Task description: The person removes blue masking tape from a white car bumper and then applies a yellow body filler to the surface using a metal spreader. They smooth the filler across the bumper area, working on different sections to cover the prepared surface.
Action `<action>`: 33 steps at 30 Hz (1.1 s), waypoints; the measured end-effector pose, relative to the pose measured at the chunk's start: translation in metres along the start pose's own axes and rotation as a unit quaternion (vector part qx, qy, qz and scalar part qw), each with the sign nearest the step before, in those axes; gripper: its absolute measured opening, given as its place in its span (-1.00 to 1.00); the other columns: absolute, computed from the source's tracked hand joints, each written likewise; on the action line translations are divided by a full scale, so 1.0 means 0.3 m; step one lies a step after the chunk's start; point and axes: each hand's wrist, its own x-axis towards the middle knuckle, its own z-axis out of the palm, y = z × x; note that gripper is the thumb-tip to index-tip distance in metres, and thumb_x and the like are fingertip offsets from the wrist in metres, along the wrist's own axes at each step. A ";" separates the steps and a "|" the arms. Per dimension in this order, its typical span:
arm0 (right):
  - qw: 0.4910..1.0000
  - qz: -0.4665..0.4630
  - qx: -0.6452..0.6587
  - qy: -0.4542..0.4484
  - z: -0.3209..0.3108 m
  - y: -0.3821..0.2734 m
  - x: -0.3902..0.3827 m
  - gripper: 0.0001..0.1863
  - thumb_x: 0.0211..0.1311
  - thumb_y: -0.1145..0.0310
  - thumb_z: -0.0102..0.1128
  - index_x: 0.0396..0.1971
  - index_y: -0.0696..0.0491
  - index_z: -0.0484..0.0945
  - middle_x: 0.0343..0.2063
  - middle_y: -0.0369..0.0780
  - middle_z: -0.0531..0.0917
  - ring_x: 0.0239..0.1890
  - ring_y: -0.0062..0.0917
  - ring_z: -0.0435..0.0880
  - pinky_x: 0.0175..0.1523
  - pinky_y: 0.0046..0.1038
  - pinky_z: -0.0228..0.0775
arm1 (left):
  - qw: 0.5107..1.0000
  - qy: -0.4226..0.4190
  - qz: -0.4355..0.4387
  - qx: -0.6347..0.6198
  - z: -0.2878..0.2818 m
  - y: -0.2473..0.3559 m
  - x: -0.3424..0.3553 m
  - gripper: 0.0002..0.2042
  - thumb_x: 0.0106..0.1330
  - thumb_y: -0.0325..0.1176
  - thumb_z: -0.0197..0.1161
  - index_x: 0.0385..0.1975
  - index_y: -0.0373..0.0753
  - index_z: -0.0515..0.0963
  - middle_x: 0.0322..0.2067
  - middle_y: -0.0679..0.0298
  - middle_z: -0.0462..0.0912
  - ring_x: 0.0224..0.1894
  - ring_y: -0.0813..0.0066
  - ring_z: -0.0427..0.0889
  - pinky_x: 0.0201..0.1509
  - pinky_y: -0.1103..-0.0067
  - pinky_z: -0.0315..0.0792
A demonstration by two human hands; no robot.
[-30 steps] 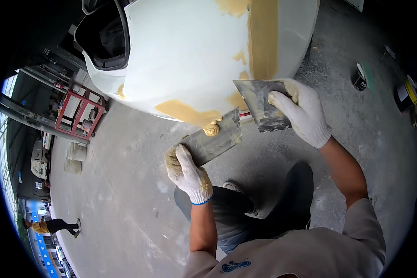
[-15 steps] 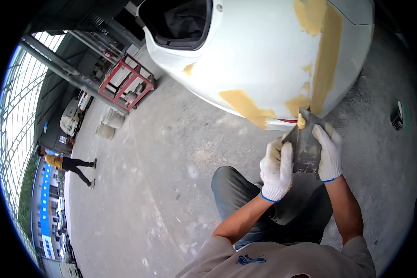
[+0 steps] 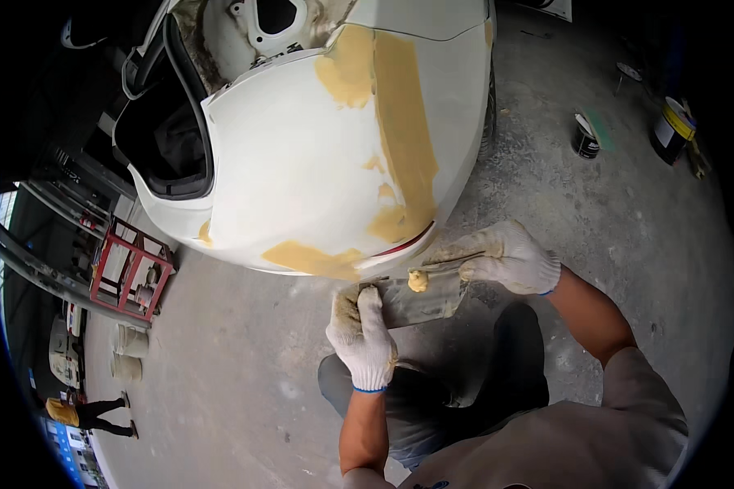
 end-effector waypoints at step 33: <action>0.749 -0.407 -0.522 -0.032 -0.532 -0.092 0.352 -0.60 0.30 0.34 0.07 0.15 -0.13 0.48 0.10 -0.34 0.56 0.21 -0.50 0.45 0.35 -0.37 0.27 | 0.981 0.139 0.004 0.135 -0.006 0.000 0.110 -0.71 0.47 -0.26 -0.03 -0.39 -0.38 0.41 -0.47 0.23 0.38 -0.41 0.45 0.33 -0.31 0.57 0.30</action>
